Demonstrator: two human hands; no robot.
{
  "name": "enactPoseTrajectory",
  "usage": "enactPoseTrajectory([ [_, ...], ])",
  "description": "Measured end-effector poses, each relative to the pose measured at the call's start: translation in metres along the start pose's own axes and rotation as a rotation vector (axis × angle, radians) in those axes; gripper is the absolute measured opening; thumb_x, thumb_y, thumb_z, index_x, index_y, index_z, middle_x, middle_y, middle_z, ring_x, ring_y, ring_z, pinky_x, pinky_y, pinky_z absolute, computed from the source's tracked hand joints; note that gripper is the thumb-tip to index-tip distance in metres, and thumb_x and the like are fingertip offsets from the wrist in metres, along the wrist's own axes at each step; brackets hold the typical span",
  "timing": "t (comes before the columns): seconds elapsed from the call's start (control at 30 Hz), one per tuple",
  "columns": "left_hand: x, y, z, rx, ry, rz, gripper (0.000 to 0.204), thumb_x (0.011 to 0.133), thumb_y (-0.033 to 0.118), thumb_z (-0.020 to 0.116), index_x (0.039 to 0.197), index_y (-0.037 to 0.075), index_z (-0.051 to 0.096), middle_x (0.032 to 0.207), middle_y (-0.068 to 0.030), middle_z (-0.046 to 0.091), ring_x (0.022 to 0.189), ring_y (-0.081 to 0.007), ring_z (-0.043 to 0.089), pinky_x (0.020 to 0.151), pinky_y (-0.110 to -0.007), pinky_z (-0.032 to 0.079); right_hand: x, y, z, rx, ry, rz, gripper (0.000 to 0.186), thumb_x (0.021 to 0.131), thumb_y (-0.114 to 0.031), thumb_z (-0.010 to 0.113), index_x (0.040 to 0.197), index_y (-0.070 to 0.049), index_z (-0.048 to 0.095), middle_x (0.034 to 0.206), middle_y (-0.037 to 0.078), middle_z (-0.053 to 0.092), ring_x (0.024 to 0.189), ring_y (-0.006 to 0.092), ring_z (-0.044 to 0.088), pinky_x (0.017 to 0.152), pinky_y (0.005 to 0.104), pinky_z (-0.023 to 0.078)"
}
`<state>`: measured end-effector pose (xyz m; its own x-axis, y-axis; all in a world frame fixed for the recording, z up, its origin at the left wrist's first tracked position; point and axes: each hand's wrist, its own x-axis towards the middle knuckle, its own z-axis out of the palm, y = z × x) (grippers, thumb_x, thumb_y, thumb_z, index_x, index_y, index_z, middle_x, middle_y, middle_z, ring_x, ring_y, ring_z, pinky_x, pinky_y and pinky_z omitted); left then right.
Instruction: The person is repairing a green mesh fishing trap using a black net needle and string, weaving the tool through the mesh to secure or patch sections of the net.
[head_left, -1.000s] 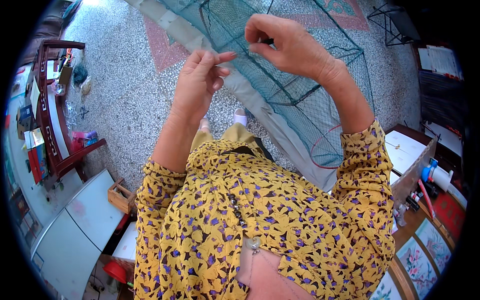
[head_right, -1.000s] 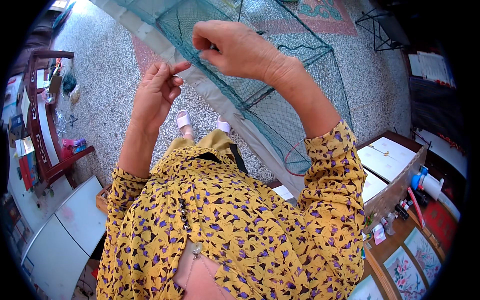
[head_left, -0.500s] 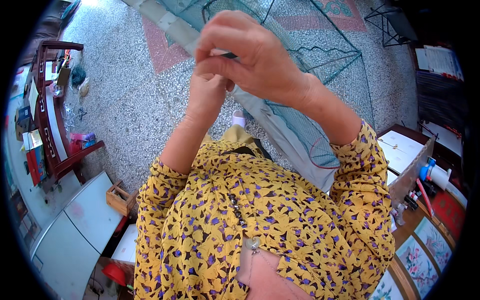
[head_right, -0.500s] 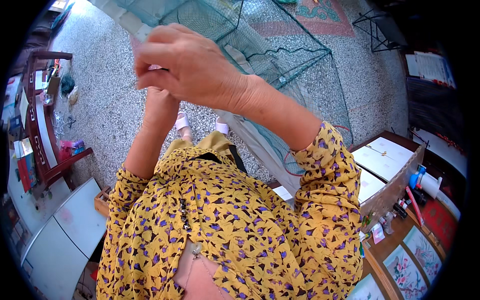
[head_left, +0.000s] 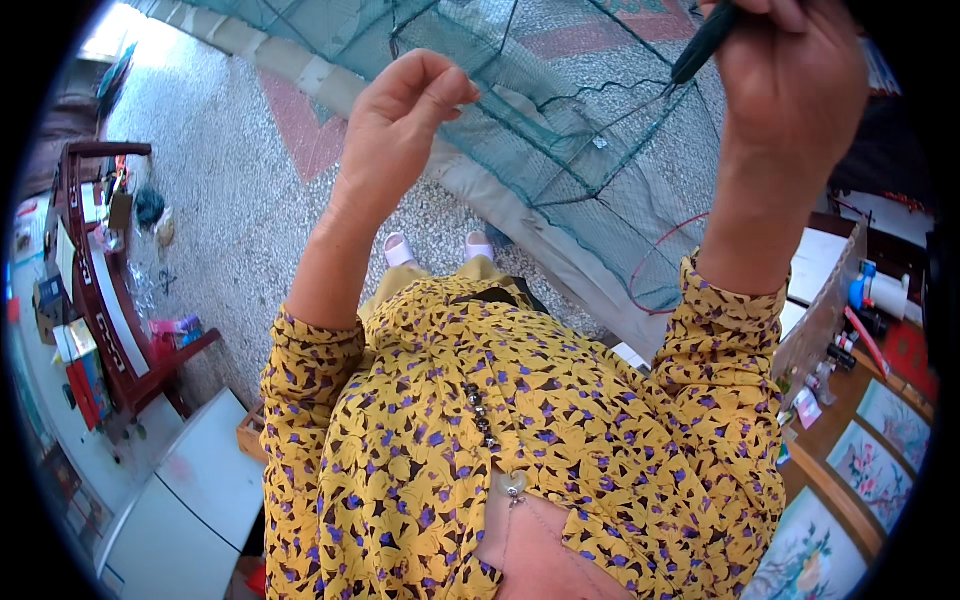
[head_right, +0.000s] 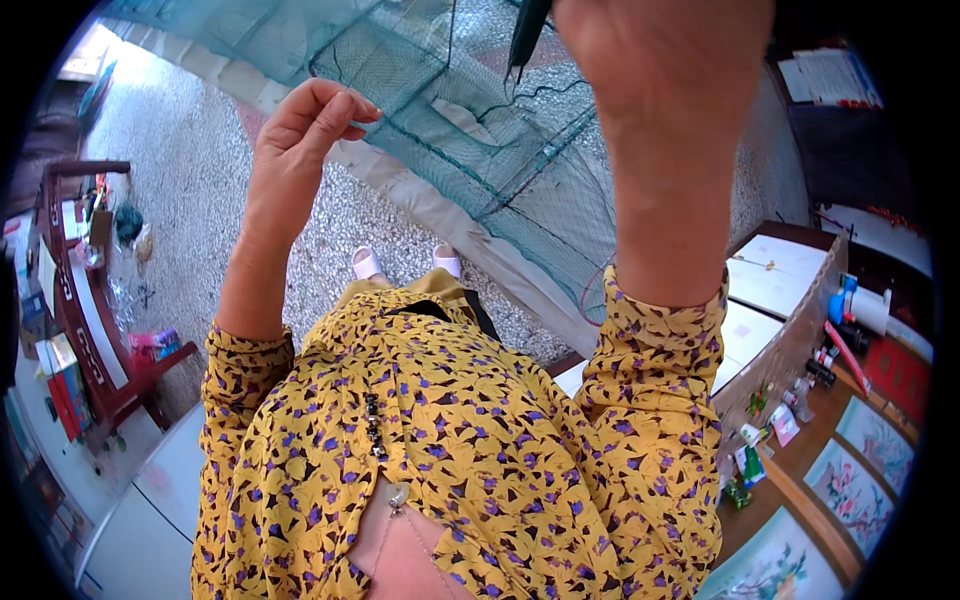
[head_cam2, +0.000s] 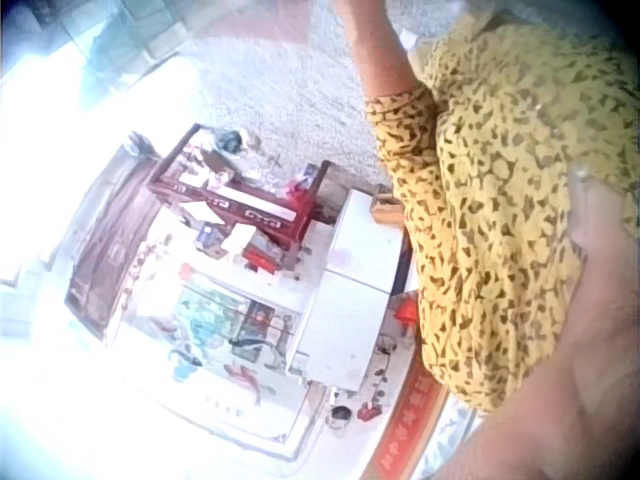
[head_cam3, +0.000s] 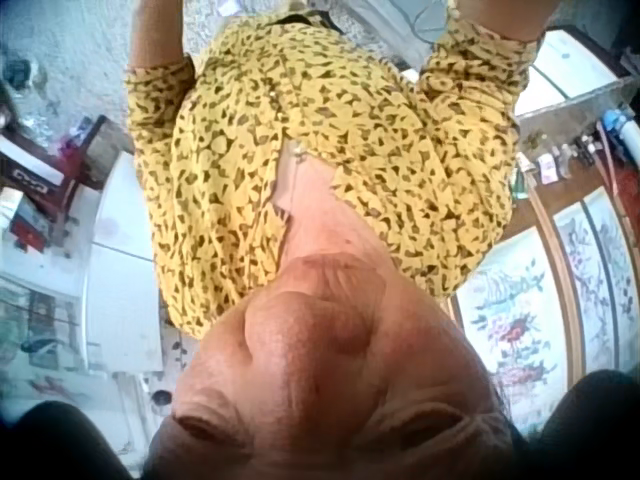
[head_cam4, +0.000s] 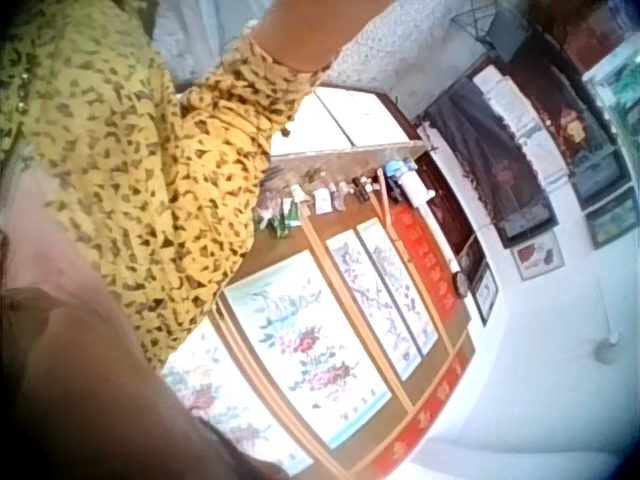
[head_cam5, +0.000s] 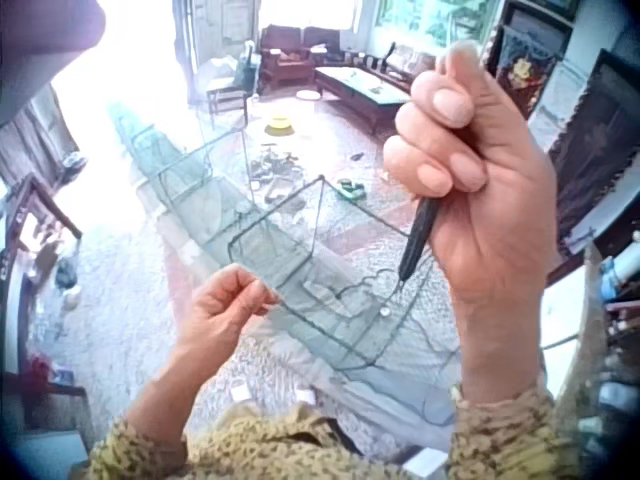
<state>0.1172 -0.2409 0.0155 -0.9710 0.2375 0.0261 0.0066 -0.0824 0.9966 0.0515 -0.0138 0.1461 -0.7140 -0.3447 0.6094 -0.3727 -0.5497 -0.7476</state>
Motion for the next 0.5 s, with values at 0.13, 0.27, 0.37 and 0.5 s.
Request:
enactPoseTrajectory([
  [0.13,0.020,-0.007,0.005,0.004,-0.108,-0.033,0.016,0.097,0.021,0.054,0.091,0.007,0.061,0.092,-0.0030,0.066,0.090,-0.0118,0.061,0.077,-0.025,0.046,-0.022,0.001,-0.007,-0.257,0.187,-0.040,0.021,0.101,-0.023,0.047,0.088,-0.007,0.051,0.072,-0.001,0.049,0.048,0.0028,0.038,0.048,0.0213,0.038],
  [0.27,0.056,-0.011,0.014,0.049,-0.256,-0.069,0.018,0.098,0.022,0.053,0.090,0.007,0.060,0.091,-0.0021,0.066,0.090,-0.0107,0.062,0.073,-0.024,0.046,-0.040,-0.004,0.003,-0.462,0.460,-0.026,0.019,0.099,-0.024,0.051,0.089,-0.008,0.050,0.072,-0.001,0.052,0.056,0.0056,0.045,0.060,0.0225,0.044],
  [0.37,0.043,-0.028,0.044,0.097,-0.356,-0.070,0.019,0.099,0.022,0.052,0.090,0.007,0.060,0.089,-0.0010,0.065,0.089,-0.0093,0.062,0.070,-0.023,0.045,-0.102,-0.017,0.001,-0.642,0.576,0.018,0.017,0.098,-0.023,0.053,0.092,-0.007,0.051,0.076,0.001,0.055,0.069,0.0086,0.050,0.072,0.0232,0.044],
  [0.5,0.074,-0.030,0.063,0.151,-0.515,-0.067,0.020,0.099,0.022,0.051,0.090,0.007,0.059,0.087,0.0002,0.064,0.083,-0.0077,0.062,0.064,-0.021,0.042,-0.146,-0.017,0.004,-0.918,0.694,0.186,0.013,0.095,-0.018,0.057,0.094,-0.005,0.058,0.082,0.002,0.063,0.069,0.0075,0.055,0.063,0.0220,0.045],
])
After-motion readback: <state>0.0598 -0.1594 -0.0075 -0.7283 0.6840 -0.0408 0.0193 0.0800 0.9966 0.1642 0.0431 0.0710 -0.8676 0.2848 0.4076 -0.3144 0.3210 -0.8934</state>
